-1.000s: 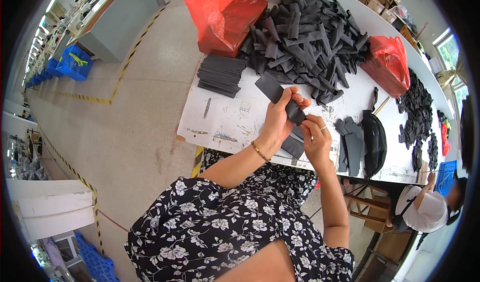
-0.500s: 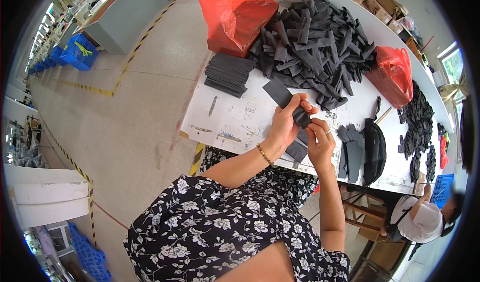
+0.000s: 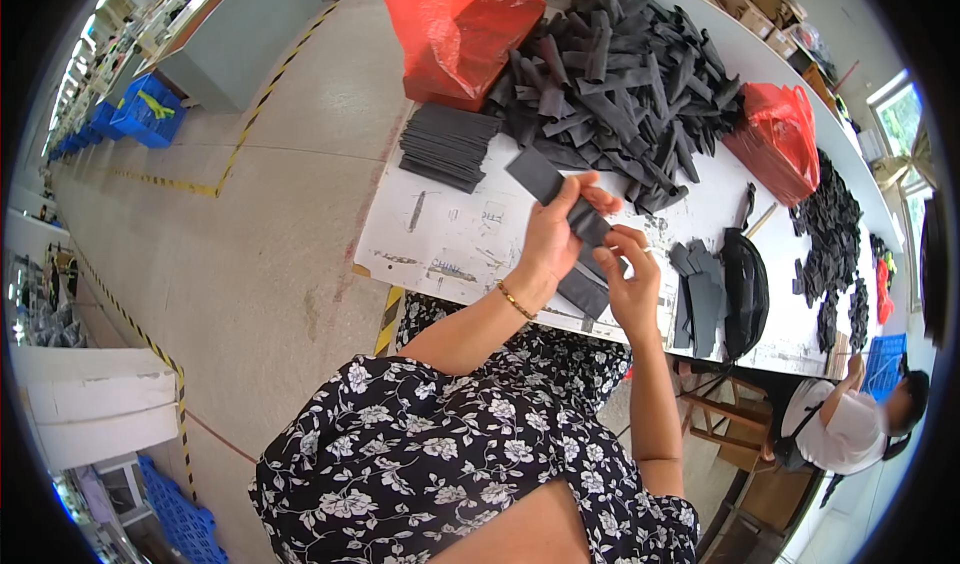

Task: The person is manually folding and stacking small grey foam or fabric components at an assembly workbench.

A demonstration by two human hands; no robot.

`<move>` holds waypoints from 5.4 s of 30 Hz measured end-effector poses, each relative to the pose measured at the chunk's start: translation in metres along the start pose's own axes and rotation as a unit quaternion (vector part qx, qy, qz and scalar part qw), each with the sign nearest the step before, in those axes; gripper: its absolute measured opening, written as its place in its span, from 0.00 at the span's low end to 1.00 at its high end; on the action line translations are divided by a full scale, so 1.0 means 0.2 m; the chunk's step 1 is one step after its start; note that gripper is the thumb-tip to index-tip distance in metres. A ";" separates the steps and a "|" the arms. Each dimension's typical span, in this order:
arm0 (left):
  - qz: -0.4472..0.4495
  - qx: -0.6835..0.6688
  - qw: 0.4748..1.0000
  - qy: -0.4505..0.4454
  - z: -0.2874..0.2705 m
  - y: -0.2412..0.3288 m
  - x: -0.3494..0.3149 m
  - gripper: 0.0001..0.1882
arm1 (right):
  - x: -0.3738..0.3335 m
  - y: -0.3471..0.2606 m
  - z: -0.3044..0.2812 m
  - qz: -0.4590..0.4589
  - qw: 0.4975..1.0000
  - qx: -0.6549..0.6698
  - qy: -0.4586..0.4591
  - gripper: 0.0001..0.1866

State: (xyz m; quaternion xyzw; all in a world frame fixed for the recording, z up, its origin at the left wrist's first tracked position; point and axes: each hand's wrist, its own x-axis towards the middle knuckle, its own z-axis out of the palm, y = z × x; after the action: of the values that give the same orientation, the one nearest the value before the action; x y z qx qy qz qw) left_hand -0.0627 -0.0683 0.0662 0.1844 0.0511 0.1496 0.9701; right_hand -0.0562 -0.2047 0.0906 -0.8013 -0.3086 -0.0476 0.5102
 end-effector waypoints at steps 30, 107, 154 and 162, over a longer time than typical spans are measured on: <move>0.134 0.089 0.976 0.149 -0.32 0.26 0.17 0.11 | -0.05 0.32 -0.06 0.239 0.931 0.213 0.176 0.07; -0.133 0.089 0.987 0.014 -0.06 0.10 0.20 0.14 | 0.01 0.03 -0.20 -0.073 0.987 -0.137 0.051 0.15; -0.096 0.128 0.987 -0.009 0.06 0.08 0.08 0.13 | 0.07 -0.01 -0.23 -0.156 0.937 -0.294 0.111 0.11; -0.107 0.137 0.984 -0.033 0.06 0.08 0.06 0.14 | 0.07 -0.01 -0.25 -0.173 0.929 -0.304 0.120 0.12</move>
State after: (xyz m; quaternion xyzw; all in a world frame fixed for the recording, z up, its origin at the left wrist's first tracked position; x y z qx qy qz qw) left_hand -0.0532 -0.0551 0.0824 0.3136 0.0587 0.0305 0.9473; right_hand -0.0338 -0.2397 0.1209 -0.8406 -0.3501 -0.3224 0.2588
